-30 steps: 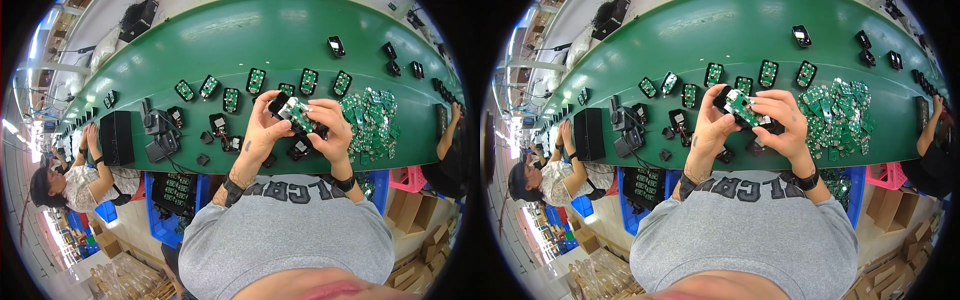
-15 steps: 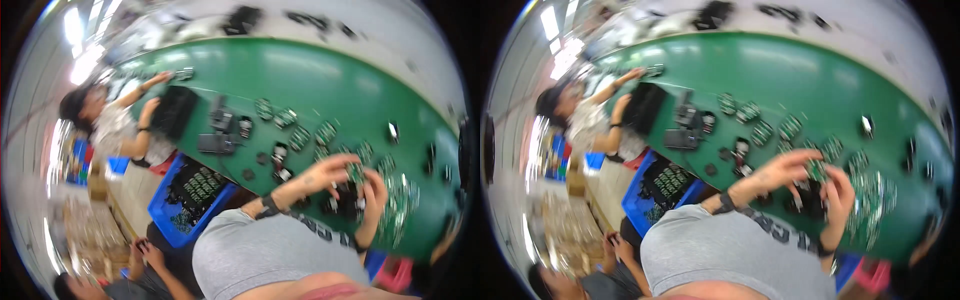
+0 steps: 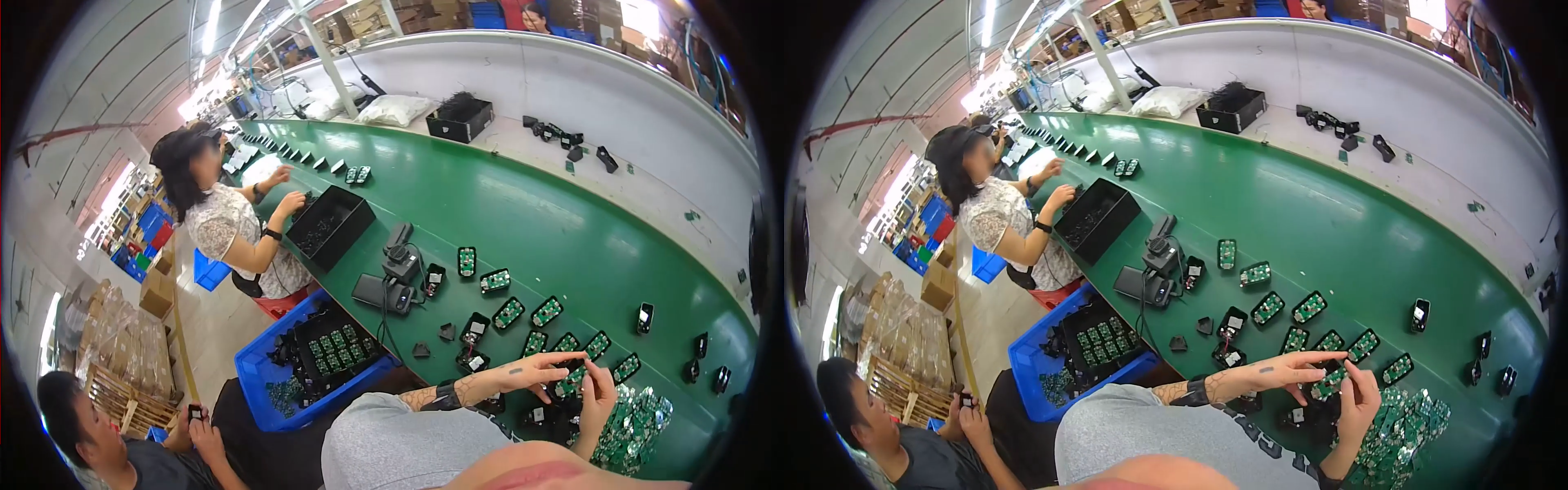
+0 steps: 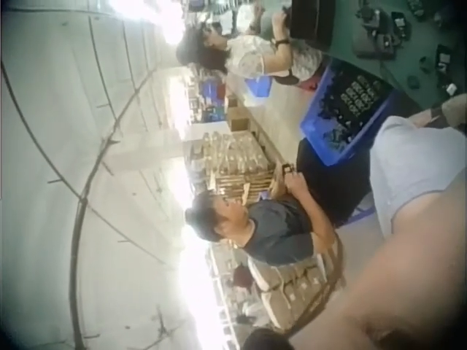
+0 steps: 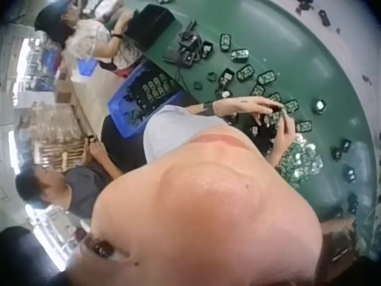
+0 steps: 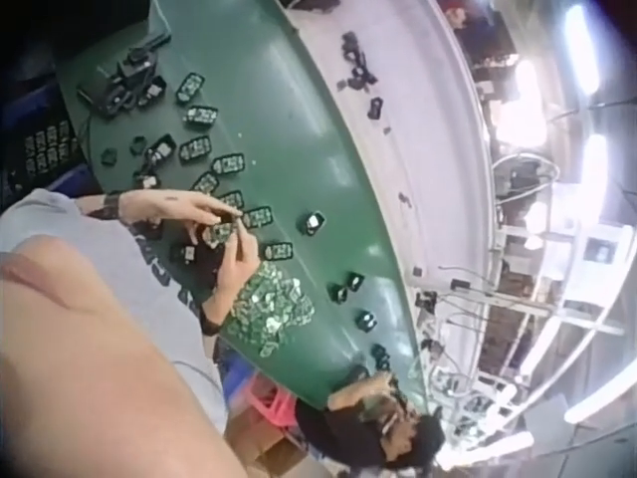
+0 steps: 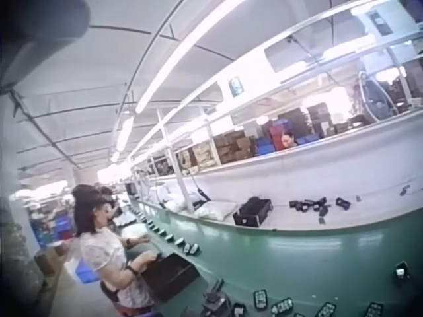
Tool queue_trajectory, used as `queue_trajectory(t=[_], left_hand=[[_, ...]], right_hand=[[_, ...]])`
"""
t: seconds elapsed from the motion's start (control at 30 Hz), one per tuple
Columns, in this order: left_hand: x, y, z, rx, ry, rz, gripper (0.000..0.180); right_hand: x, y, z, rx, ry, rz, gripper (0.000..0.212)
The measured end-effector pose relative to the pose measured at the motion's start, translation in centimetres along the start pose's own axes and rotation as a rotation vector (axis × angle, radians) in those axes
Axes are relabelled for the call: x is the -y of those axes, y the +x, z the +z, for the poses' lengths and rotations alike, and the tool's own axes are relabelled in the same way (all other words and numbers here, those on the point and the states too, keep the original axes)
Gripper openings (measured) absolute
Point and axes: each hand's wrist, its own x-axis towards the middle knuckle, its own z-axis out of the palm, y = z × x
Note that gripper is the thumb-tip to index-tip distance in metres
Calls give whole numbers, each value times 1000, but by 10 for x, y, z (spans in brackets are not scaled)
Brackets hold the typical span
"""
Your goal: The person picks up a circuit board and a plastic housing, fits the board into the housing by hand, and sets the assembled unit on the table. This process is repeated multiple times with various circuit boards and housings throughout the video.
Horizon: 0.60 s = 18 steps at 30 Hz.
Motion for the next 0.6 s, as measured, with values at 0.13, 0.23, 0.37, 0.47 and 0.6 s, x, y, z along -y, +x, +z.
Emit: queue_trajectory(t=[0.13, 0.23, 0.37, 0.47, 0.6], left_hand=[[7, 5, 1, 27, -10, -22, 64], [6, 5, 4, 42, -30, -30, 71], [6, 7, 10, 74, -40, 49, 84], [12, 8, 9, 66, -76, 70, 79], [9, 7, 13, 30, -139, 96, 73]], right_hand=[[4, -2, 5, -100, 86, 147, 20], [7, -1, 11, -125, 103, 222, 12], [14, 0, 21, -223, -183, -40, 12], [8, -2, 29, -262, 127, 72, 5], [-6, -5, 26, -325, 134, 0, 4]])
